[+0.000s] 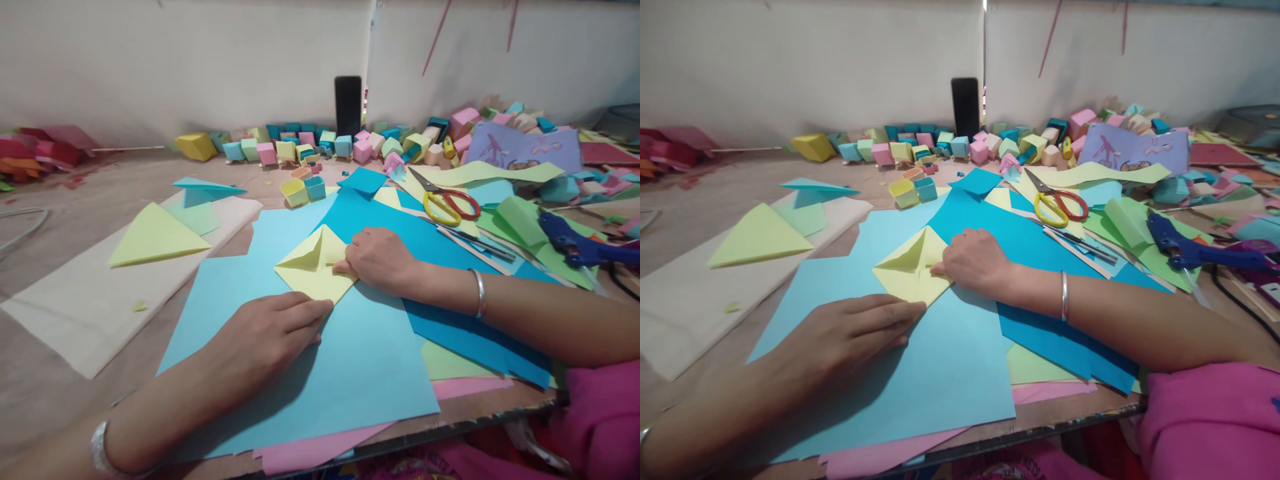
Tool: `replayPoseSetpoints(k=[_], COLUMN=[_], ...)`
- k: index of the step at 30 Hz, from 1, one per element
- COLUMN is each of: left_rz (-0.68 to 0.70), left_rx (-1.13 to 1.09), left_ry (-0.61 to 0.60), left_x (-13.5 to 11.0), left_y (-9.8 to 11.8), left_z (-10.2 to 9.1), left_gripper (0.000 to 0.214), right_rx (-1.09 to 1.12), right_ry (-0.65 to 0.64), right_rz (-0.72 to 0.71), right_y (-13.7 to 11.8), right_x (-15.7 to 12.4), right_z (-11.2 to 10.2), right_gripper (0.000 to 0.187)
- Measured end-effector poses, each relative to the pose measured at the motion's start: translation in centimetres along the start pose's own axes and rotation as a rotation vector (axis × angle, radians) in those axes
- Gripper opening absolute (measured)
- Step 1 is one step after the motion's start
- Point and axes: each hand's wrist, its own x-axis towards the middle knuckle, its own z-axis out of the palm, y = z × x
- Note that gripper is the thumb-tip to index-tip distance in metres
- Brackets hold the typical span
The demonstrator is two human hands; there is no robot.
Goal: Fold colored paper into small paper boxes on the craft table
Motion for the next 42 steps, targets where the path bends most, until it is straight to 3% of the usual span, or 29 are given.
replayPoseSetpoints(k=[5,9,16,24,31,35,42], left_rz=[0.002,-0.127,-0.187,-0.106,-0.160,-0.160,-0.138], left_rx=[0.014,0.037,0.071,0.054,0.031,0.023,0.001], left_ry=[-0.050,-0.117,-0.062,-0.045,-0.006,-0.016,-0.029], left_x=[0.1,0.1,0.5,0.7,0.3,0.3,0.4], left_y=[-0.2,0.2,1.1,0.8,0.7,0.7,0.6], left_z=[0.1,0.2,0.8,1.3,1.7,1.6,1.5], left_gripper=[0.021,0.018,0.028,0.029,0.027,0.026,0.024], right_rx=[-0.017,-0.023,0.002,0.156,0.238,0.187,0.191], right_ry=[0.023,0.024,0.036,0.247,0.014,-0.078,-0.214], right_rz=[-0.008,-0.007,-0.012,0.020,-0.109,-0.096,-0.042], right_y=[0.0,-0.1,-0.1,0.7,-0.3,-0.5,2.1], right_x=[0.0,-0.1,-0.1,-0.5,-2.1,-1.8,-1.1], right_z=[0.1,0.0,0.1,-0.6,-1.6,-2.0,-2.6], right_gripper=[0.053,0.054,0.052,0.045,0.035,0.033,0.033])
